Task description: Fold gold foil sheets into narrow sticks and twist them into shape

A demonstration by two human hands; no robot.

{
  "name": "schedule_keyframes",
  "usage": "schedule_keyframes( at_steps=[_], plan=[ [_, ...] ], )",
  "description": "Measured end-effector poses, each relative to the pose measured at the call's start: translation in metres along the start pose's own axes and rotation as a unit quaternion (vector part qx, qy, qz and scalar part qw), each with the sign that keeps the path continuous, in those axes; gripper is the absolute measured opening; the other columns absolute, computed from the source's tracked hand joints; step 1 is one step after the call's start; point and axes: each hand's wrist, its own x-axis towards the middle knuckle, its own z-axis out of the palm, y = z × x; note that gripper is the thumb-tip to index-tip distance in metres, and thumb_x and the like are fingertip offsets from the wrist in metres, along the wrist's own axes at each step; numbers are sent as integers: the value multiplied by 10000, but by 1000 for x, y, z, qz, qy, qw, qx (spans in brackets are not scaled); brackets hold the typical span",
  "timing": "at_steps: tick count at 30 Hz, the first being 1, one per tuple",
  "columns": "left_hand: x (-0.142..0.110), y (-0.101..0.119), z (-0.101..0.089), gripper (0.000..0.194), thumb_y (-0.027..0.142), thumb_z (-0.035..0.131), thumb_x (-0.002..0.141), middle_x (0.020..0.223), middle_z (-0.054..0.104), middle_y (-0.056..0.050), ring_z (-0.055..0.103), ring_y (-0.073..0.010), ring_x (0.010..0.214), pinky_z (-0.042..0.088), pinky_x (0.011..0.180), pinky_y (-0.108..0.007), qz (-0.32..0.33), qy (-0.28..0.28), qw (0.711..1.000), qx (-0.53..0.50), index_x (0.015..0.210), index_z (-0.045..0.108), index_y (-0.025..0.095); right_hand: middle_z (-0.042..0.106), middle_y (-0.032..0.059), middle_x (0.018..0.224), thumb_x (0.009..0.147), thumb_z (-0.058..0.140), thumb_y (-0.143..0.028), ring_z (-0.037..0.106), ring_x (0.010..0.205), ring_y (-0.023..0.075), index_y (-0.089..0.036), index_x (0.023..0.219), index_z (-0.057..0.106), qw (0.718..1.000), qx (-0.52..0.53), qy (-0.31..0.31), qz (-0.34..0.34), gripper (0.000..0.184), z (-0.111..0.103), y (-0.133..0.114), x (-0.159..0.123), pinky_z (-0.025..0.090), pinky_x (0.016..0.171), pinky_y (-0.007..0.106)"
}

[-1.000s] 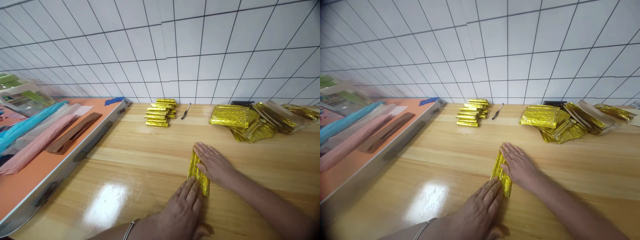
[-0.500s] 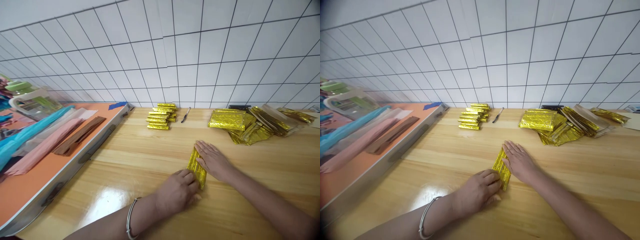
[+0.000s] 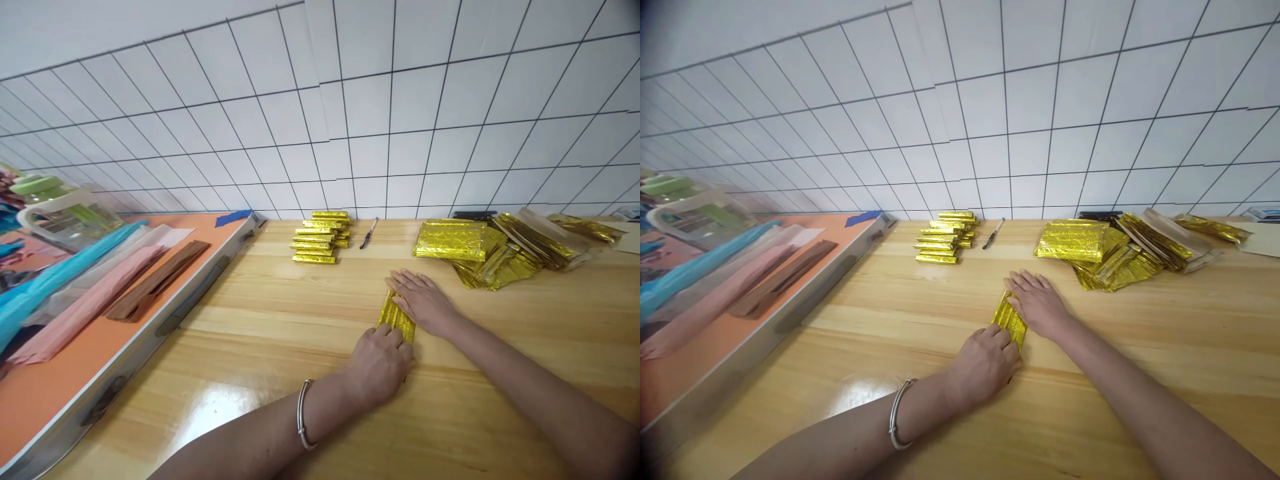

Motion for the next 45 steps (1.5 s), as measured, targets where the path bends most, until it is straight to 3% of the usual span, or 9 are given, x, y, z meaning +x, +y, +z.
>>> schedule_keyframes(
  at_steps=[5,10,13,16,20,24,28,33,45],
  plan=[
    [-5,1,-3,201,321,426,903,852,566,-45,519,-210,830,450,687,-327,-4,-16,1000,0,841,559,184,409,70,1407,923,325,-391,309,1319,231,-224,1348,410,999,19,28,9,465,0,13,8,261,1058,459],
    [-2,0,-3,195,314,420,906,831,564,-38,526,-218,815,452,666,-336,0,-24,1000,-4,828,546,187,483,97,1347,941,256,-265,384,1274,166,-135,1288,479,996,47,69,19,431,-16,6,0,315,1059,359],
    [-1,-1,-2,193,301,403,913,837,567,-39,524,-220,823,456,680,-348,11,-20,1000,-3,854,546,185,476,82,1356,920,311,-207,340,1302,164,-156,1261,512,988,108,99,-54,400,-24,-10,-13,305,1072,363],
    [-2,-1,-2,162,267,412,907,861,567,-48,516,-219,850,459,711,-355,17,-18,1000,1,890,545,177,459,69,1371,889,357,-168,308,1321,184,-205,1296,486,977,139,12,-161,428,-20,-20,-22,305,1067,406],
    [-7,3,-6,120,240,452,879,925,563,-69,513,-223,886,465,726,-362,2,-25,1000,0,891,542,162,369,56,1432,869,418,-196,261,1341,196,-224,1357,402,974,129,-79,-170,488,-11,-17,-22,250,1087,425],
    [-26,10,-5,218,171,428,877,1204,510,-108,484,-248,1071,440,857,-401,-32,-11,999,5,1070,525,144,355,47,1441,907,361,-218,234,1351,188,-229,1368,383,976,123,-86,-161,462,-14,-16,-22,222,1097,415],
    [-56,14,2,461,236,378,908,1430,314,-150,257,-292,1326,321,1032,-432,33,-4,999,21,1342,330,88,355,33,1443,938,303,-249,233,1351,179,-241,1380,361,976,123,-85,-158,445,-18,-18,-23,221,1097,404],
    [-72,16,4,508,270,350,923,1449,279,-168,165,-290,1368,218,1111,-419,72,-19,997,27,1373,288,43,354,30,1443,942,319,-325,237,1350,190,-256,1382,358,975,134,-82,-155,447,-18,-18,-24,205,1101,414],
    [-67,16,1,407,282,351,943,1351,440,-154,368,-236,1287,322,1087,-368,75,-16,997,-1,1281,455,81,362,40,1437,917,386,-429,262,1341,204,-282,1359,395,974,146,-76,-157,466,-20,-18,-23,217,1093,427]
  ],
)
